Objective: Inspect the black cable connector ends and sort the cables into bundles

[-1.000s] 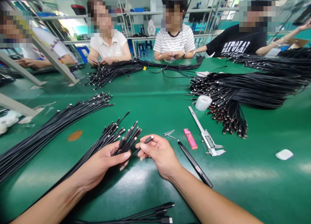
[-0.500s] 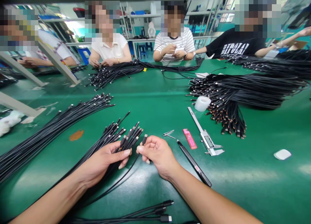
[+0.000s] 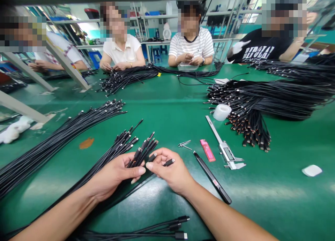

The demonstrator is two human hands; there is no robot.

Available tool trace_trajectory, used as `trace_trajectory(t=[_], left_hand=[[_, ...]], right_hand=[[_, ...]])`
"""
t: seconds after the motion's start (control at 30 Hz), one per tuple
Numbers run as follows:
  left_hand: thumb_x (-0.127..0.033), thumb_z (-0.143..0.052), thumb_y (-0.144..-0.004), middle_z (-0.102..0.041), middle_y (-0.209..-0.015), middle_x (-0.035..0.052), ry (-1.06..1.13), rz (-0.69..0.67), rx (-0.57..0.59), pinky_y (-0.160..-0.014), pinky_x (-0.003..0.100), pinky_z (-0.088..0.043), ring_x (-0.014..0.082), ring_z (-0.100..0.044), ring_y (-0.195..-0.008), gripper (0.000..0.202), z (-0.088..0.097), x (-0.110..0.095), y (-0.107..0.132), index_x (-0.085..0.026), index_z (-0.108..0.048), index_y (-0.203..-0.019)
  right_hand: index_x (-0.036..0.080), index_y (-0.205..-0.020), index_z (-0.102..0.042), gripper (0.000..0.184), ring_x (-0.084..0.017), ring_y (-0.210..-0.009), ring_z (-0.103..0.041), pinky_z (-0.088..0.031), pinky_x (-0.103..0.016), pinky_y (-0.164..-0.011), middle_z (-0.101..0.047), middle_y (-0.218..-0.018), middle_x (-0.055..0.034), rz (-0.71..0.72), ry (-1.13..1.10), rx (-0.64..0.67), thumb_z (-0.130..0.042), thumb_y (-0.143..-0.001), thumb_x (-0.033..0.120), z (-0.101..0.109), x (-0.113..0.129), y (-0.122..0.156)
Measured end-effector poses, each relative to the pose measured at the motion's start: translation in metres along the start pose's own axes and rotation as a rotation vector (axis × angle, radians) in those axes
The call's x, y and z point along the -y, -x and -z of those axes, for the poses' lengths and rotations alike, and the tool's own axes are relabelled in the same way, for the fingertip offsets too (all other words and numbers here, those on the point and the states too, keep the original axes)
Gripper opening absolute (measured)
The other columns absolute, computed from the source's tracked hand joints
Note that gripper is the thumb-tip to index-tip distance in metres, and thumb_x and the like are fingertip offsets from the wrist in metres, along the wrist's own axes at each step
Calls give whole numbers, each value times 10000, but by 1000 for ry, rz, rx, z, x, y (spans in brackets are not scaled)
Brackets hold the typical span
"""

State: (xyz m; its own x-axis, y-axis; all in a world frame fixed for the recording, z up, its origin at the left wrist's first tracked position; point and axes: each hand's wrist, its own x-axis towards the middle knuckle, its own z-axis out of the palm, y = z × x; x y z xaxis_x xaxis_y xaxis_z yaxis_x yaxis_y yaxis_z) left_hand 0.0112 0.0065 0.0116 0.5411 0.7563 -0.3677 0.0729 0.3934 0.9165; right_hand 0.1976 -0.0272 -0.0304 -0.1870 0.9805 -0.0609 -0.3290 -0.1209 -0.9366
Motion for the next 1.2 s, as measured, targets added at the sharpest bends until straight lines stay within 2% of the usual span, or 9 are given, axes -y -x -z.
trace_trajectory(t=[0.17, 0.47, 0.67, 0.8, 1.0, 1.2], left_hand=[[-325, -862, -673, -584, -702, -10, -30, 15, 7, -544, 195, -378, 80, -464, -590, 333, -2, 3, 2, -117, -663, -840], [-386, -839, -708, -641, -690, 23, -17, 8, 60, -525, 206, -449, 104, -556, -559, 390, -4, 1, 4, -103, -666, -912], [-395, -835, -715, -623, -696, 15, -20, 6, 51, -546, 224, -446, 118, -558, -582, 388, -4, 1, 3, -114, -653, -911], [-388, -812, -749, -604, -718, 2, -22, -16, 22, -608, 233, -423, 122, -528, -645, 338, -5, 1, 2, -127, -658, -901], [-399, -799, -755, -589, -762, 8, -54, -14, 17, -647, 251, -421, 133, -489, -693, 315, -4, 0, 3, -129, -691, -875], [-404, -804, -743, -635, -826, 41, -87, -10, -26, -657, 260, -442, 146, -503, -721, 341, -5, 2, 2, -128, -724, -925]], right_hand=[[151, -924, -702, 294, -75, -522, -470, -350, -211, -498, -576, -617, 36, 16, 67, 29, -816, -751, 360, -1, 3, 1], [141, -866, -687, 303, -83, -526, -486, -386, -218, -506, -593, -642, 19, 5, 93, 31, -805, -754, 397, -1, 2, 0], [154, -821, -692, 288, -114, -598, -507, -407, -257, -589, -618, -673, -1, 39, 108, 19, -772, -788, 428, 0, 0, 2], [167, -704, -646, 315, -129, -655, -489, -399, -271, -642, -583, -695, 2, 83, 144, -42, -745, -818, 445, 0, -2, 2], [189, -943, -670, 301, -126, -667, -500, -398, -242, -601, -600, -772, 4, 78, -10, -55, -747, -828, 456, 0, -6, -1], [164, -926, -699, 299, -122, -649, -522, -416, -239, -588, -624, -764, -12, 74, 28, -74, -704, -869, 457, 2, -10, -1]])
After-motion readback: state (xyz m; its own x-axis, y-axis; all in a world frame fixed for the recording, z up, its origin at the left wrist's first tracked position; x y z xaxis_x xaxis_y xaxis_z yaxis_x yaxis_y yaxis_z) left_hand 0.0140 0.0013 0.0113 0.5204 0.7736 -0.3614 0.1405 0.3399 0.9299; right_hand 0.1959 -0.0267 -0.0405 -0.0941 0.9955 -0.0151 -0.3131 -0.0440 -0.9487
